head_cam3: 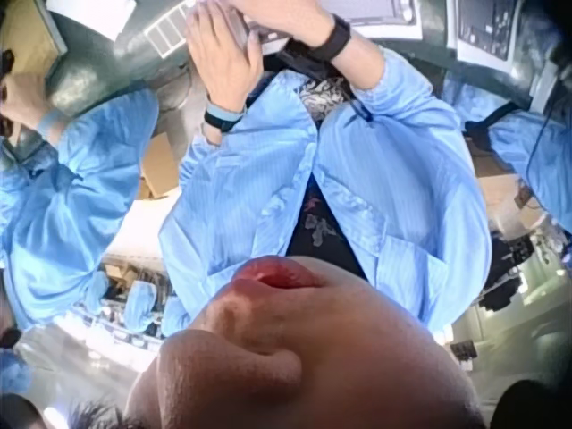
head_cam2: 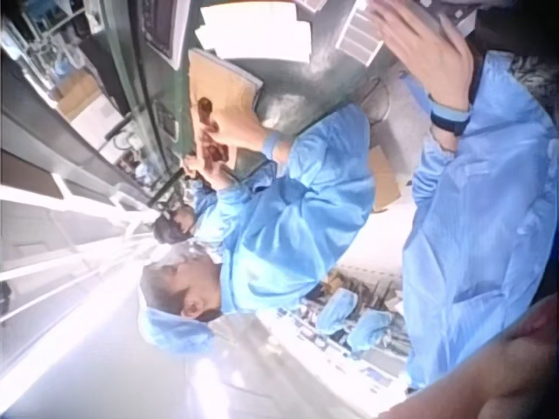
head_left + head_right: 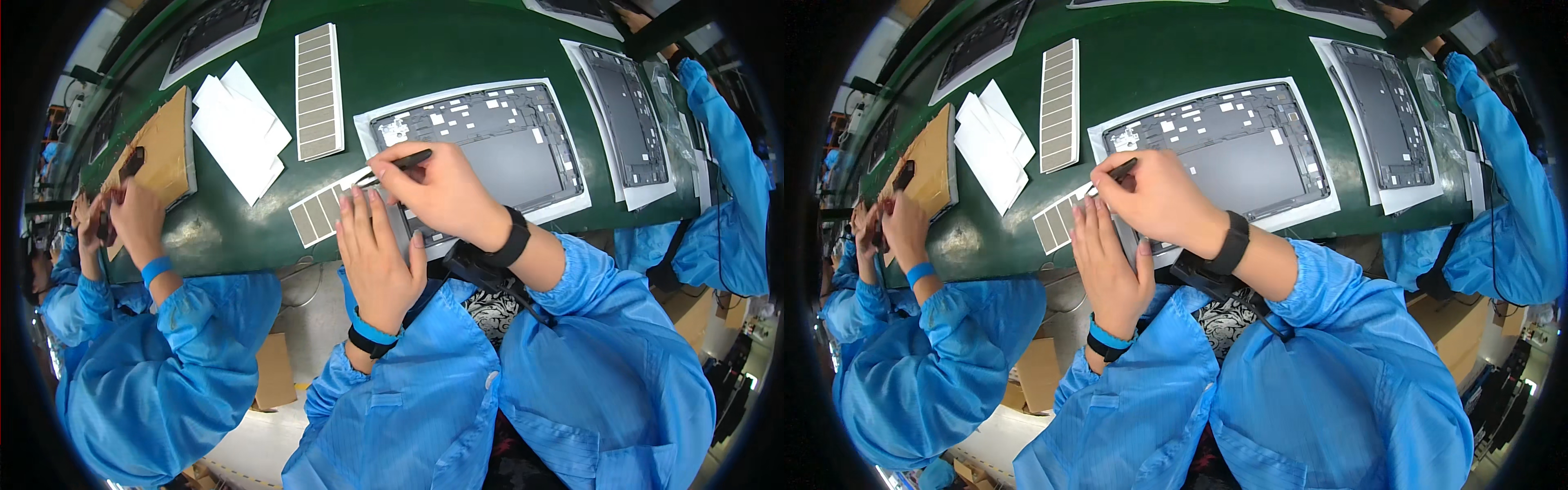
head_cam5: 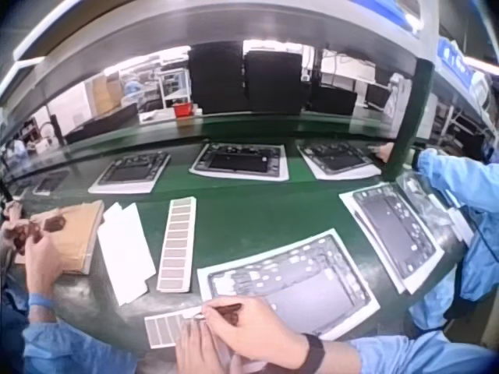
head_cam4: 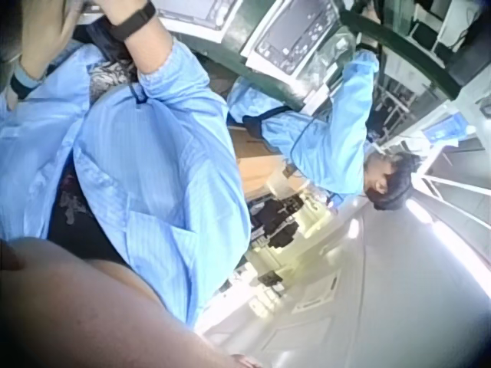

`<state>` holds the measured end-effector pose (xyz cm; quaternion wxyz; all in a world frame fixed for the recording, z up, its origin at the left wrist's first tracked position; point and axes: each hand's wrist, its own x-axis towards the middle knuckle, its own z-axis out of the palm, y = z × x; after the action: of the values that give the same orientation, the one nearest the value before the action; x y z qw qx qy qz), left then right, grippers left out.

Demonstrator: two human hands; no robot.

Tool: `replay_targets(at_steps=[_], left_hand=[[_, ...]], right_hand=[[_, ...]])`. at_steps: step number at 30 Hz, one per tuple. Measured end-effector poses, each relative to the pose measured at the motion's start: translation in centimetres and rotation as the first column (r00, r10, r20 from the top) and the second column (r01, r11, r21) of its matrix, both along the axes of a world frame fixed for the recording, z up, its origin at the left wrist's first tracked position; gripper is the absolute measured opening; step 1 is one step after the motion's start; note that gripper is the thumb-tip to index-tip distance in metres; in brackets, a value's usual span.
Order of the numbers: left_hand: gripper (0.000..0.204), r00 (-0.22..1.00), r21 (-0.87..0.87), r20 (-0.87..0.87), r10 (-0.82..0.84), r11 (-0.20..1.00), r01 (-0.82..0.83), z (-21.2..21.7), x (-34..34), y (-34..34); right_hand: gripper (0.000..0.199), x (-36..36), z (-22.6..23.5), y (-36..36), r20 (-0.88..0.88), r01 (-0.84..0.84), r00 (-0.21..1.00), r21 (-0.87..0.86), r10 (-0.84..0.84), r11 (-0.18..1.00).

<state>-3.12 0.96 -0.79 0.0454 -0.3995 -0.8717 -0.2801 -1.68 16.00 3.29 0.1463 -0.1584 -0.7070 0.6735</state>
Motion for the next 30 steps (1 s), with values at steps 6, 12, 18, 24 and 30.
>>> replay_targets(at_steps=[6, 12, 18, 24, 30], left_hand=[[0.058, 0.997, 0.087, -0.075, 0.029, 0.996, -0.022, -0.7, 0.1, -1.5], [0.05, 0.997, 0.089, -0.061, -0.036, 0.995, 0.042, -0.8, 0.0, -1.4], [0.051, 0.996, 0.053, -0.084, -0.034, 0.998, 0.039, -0.8, 0.0, -1.3], [0.051, 0.996, 0.032, -0.084, -0.034, 0.999, 0.037, -0.9, 0.2, -1.2], [0.048, 1.0, 0.043, -0.029, -0.009, 0.999, 0.011, 0.8, 0.1, -0.6]], right_hand=[[0.013, -0.6, -0.2, -0.4, 0.155, -0.035, 0.988, 0.135, 0.014, 0.99], [0.012, -0.9, -0.7, -0.3, 0.045, -0.008, 0.999, 0.154, 0.001, 0.988], [0.02, -1.5, -0.1, -0.5, 0.093, -0.061, 0.995, 0.189, 0.044, 0.98], [0.02, -1.2, -0.8, -0.5, 0.076, -0.037, 0.997, 0.09, 0.03, 0.995], [0.022, 1.3, 1.4, 3.6, -0.053, 0.1, 0.993, -0.057, -0.103, 0.993]])
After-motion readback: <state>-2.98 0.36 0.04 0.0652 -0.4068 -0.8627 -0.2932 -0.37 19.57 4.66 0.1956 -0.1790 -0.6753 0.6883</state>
